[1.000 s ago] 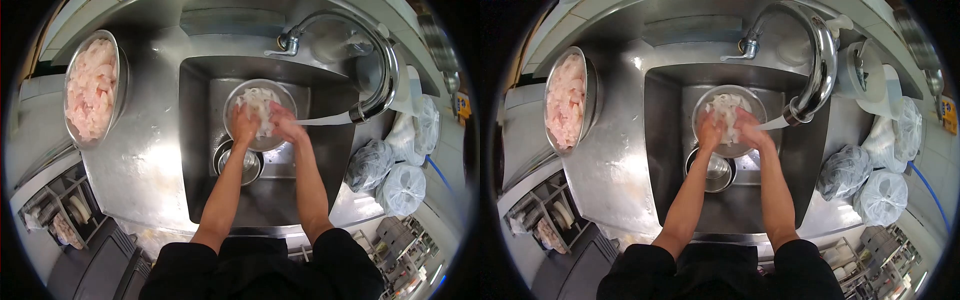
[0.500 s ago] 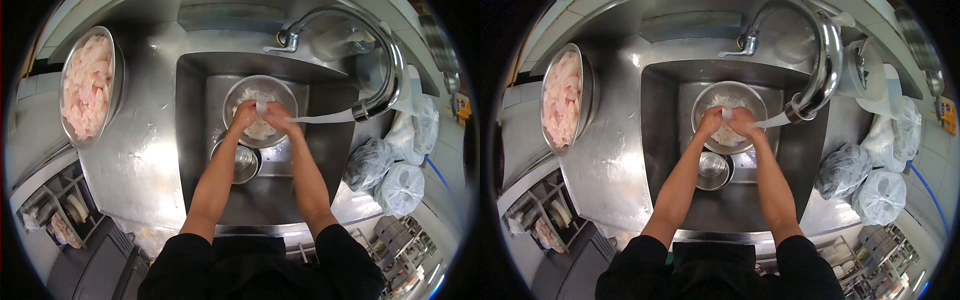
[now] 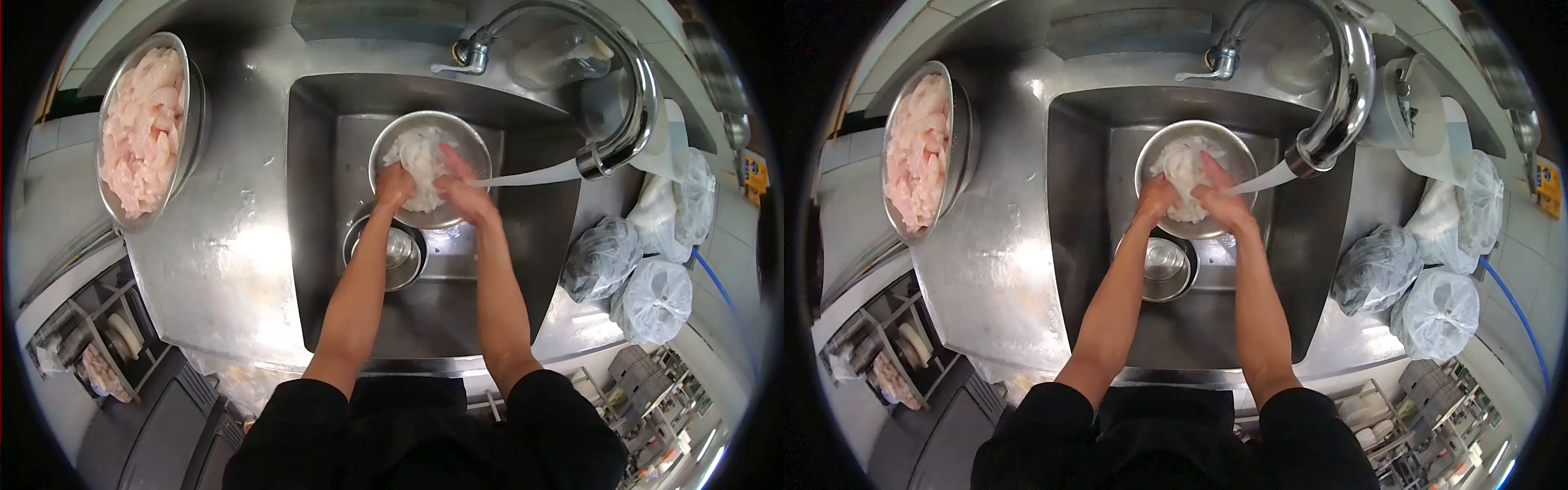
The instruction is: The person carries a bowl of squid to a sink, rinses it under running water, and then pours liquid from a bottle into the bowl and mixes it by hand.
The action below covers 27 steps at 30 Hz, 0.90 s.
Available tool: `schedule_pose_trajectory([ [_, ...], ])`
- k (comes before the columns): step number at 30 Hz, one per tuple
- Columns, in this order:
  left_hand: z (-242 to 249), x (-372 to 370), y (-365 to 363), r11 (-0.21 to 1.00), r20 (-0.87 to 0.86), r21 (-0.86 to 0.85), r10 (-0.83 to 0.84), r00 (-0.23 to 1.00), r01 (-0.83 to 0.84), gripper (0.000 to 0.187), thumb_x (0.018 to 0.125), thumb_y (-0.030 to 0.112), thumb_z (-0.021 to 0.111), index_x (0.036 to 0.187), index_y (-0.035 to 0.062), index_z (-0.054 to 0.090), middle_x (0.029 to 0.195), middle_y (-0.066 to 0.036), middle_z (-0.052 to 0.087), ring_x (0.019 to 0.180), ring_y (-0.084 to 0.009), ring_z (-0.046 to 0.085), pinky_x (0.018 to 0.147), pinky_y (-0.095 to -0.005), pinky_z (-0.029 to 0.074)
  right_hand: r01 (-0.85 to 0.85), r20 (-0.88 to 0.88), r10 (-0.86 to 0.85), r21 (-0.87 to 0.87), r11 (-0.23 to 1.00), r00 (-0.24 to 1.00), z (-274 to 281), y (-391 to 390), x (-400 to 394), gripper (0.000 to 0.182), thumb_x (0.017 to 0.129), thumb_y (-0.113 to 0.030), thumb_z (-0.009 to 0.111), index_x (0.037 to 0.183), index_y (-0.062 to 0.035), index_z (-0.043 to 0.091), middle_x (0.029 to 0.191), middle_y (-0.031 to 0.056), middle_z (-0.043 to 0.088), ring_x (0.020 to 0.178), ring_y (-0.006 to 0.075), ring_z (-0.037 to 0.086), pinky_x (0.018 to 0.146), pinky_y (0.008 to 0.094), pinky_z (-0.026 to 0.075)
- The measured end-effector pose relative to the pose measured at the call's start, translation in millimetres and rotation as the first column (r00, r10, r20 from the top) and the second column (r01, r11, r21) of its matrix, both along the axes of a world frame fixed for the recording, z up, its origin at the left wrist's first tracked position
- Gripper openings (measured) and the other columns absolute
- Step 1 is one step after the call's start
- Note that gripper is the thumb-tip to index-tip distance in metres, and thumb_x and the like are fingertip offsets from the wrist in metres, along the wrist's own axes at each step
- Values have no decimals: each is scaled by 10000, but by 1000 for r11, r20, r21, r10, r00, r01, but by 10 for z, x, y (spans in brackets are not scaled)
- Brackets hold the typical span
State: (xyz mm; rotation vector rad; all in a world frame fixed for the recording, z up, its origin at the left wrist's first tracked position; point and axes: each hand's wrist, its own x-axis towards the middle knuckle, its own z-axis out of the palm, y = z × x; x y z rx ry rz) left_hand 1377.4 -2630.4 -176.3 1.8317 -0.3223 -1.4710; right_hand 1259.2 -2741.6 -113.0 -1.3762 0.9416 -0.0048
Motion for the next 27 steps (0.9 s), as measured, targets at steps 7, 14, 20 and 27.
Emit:
schedule_pose_trajectory([
  [7, -356, -407, -32, 788, -99, 29, 615, 783, -615, 512, 923, 343, 475, 1349, 63, 421, 1295, -206, 469, 1181, -332, 460, 995, -401, 358, 360, -239, -310, 209, 909, 920, -1050, 41, -29, 672, 774, -180, 602, 1367, 8, 349, 1286, 173, 459, 1093, 278, 511, 879, 404, 459],
  [14, -62, -106, -46, 995, 504, 93, -11, 863, -42, 651, 840, 382, 577, 1368, 65, 367, 1219, -210, 528, 1101, -379, 516, 962, -438, 388, 210, -103, -188, 281, 937, 977, -29, -293, -39, 583, 734, -173, 616, 1287, -42, 482, 1135, 87, 563, 1034, 285, 537, 796, 426, 496],
  [20, -254, -34, -420, 978, 469, 26, 170, 867, -206, 639, 789, 404, 640, 1318, 114, 433, 1261, -212, 504, 1183, -353, 468, 989, -417, 367, -275, -494, -35, -540, 795, 869, -373, -499, -93, 394, 783, -236, 588, 1118, -31, 568, 1197, 222, 537, 976, 393, 562, 789, 474, 483],
  [27, -96, -94, -438, 980, 493, 187, -34, 869, -68, 797, 709, 450, 714, 1366, 164, 365, 1289, -193, 462, 1215, -355, 431, 988, -445, 377, -30, -285, -321, -787, 616, 903, -1556, -175, -607, 430, 876, -325, 546, 1114, 30, 498, 982, 303, 575, 920, 456, 564, 796, 493, 444],
])
